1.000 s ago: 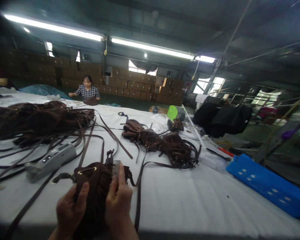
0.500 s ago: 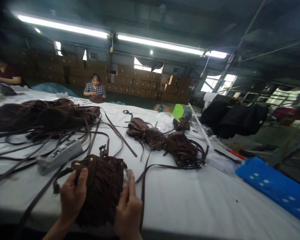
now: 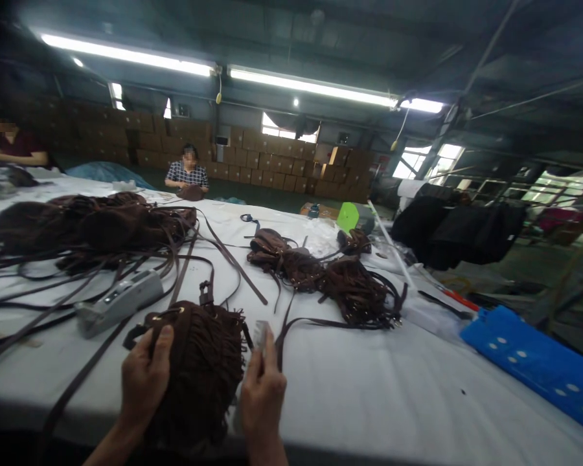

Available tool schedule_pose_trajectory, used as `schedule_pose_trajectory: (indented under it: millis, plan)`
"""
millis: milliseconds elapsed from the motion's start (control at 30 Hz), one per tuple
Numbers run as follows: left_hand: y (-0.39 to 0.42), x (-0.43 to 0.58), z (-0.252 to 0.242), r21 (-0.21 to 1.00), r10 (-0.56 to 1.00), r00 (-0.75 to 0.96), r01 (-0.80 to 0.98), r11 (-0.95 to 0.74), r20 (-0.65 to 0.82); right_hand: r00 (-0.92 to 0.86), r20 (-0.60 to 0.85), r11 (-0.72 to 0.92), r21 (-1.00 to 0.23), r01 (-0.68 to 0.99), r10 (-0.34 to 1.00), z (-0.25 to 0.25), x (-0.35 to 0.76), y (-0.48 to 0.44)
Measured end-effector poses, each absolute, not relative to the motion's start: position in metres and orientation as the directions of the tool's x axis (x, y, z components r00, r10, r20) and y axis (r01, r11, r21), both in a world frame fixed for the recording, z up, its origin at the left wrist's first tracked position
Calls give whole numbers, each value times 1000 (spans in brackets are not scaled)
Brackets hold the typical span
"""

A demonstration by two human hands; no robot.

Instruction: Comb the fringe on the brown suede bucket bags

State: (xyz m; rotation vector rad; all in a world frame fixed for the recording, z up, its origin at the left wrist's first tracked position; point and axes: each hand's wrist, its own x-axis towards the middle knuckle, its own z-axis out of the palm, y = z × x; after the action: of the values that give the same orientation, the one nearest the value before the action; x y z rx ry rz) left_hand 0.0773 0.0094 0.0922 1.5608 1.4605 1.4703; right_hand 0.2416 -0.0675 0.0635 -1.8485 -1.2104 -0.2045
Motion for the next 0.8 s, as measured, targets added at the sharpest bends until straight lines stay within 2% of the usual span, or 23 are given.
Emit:
schedule_pose_trajectory:
  millis: [33,100,133,167,233,300,333,400,467,500,567,633,667,700,800]
  plan:
    - [8,82,92,914,931,-166,307,-263,324,408,617,-2,-551,835,673,68,225,-68]
    - [6,88,92,939,949,-140,242,-244,282,145,695,201,-391,898,704,64,198,-64]
    - [6,89,92,952,956,-136,200,-230,260,47,689,230,-305,924,723,56,193,-61]
    - [7,87,93,963,962,-136,158,-216,238,12,654,191,-238,952,756,46,195,-58]
    - [12,81,93,975,966,-152,104,-196,211,133,520,-40,-186,982,844,26,216,-54]
    - [19,73,92,980,969,-160,100,-172,187,354,370,-290,-218,932,859,16,247,-55]
    - [23,70,90,983,974,-153,99,-154,168,449,330,-372,-271,888,830,17,260,-57]
    - [30,70,84,994,987,-124,43,-99,104,576,341,-418,-435,797,743,27,269,-65]
    - [35,76,76,996,996,-92,-87,-25,17,590,445,-297,-568,768,673,42,254,-74]
    - [36,81,73,987,996,-81,-160,14,-28,520,531,-168,-574,802,669,47,239,-77]
    - [37,90,68,950,993,-55,-301,86,-107,221,705,148,-422,895,674,47,205,-78]
    - [35,95,68,899,987,3,-413,148,-162,-78,758,337,-193,922,647,32,186,-74]
    - [35,94,69,872,982,32,-456,178,-184,-146,737,335,-115,935,660,20,185,-72]
    - [34,92,72,848,978,52,-489,203,-204,-137,697,265,-79,961,704,8,192,-70]
    - [37,78,82,819,970,11,-534,210,-242,182,487,-156,-93,983,854,-21,243,-76]
